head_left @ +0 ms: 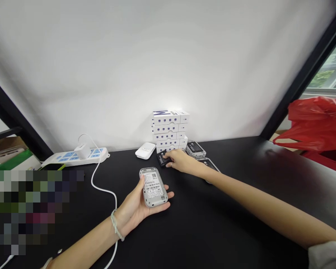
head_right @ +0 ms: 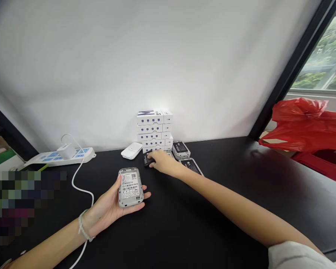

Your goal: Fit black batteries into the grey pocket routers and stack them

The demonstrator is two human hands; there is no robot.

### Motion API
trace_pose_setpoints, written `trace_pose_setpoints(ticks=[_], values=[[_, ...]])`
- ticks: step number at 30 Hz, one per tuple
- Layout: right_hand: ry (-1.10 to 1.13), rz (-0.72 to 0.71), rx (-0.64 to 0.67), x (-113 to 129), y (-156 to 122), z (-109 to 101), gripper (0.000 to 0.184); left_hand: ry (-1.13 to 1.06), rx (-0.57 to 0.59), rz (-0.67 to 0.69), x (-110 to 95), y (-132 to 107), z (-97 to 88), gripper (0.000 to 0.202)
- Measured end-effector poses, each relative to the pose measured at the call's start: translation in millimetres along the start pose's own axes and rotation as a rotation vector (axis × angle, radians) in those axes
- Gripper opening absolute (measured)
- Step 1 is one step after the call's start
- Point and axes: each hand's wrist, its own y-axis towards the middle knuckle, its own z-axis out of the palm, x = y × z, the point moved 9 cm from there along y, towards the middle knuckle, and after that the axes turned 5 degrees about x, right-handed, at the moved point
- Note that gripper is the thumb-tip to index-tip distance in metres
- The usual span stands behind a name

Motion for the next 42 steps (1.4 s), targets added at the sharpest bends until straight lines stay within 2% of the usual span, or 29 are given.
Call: trace_pose_setpoints(ticks=[4, 9, 14, 21, 23, 25, 29, 31, 34, 39, 42], values=[[-0.131, -0.018, -0.012, 11.5, -2.7, 1.4, 0.025, 0.007, -0.004, -0.004, 0.3, 0.3, 0.0, 0.055], [-0.194, -0.037, -0.031, 16.5, -6.2, 2.6, 0.024, 0.006, -0.026, -0.029, -2.9, -4.0, 6.2, 0.056], [-0.190, -0.073, -0.050, 18.7, -5.3, 1.9, 0.025, 0.041, -0.052, -0.056, -5.4, -7.3, 10.1, 0.049], [-0.119, -0.142, -0.103, 19.4, 4.2, 1.7, 0.027, 0.065, -0.054, -0.061, -4.6, -7.5, 9.5, 0.050], [-0.093, -0.146, -0.168, 23.7, -6.5, -7.7, 0.037, 0.067, -0.056, -0.070, -3.9, -8.3, 9.5, 0.051], [-0.042, -0.225, -0.176, 38.2, -24.5, -12.0, 0.051, 0.067, -0.033, -0.077, -2.7, -8.2, 10.9, 0.053], [-0.018, -0.502, -0.001, 80.1, -64.1, 5.1, 0.101, 0.085, 0.076, -0.051, -1.2, -5.1, 16.5, 0.054], [-0.068, -0.538, 0.002, 86.2, -73.7, 7.9, 0.109, 0.076, 0.133, -0.052, 1.2, -4.2, 19.8, 0.054], [-0.152, -0.509, -0.042, 73.0, -73.3, -2.8, 0.106, 0.040, 0.228, -0.084, 6.2, -4.7, 26.0, 0.053], [-0.276, -0.267, 0.005, 3.0, -55.7, -31.2, 0.105, 0.034, 0.220, -0.121, 10.4, -4.2, 20.4, 0.062], [-0.356, -0.222, -0.026, -25.0, -49.5, -40.7, 0.102, 0.047, 0.223, -0.130, 11.0, -4.2, 19.0, 0.062]])
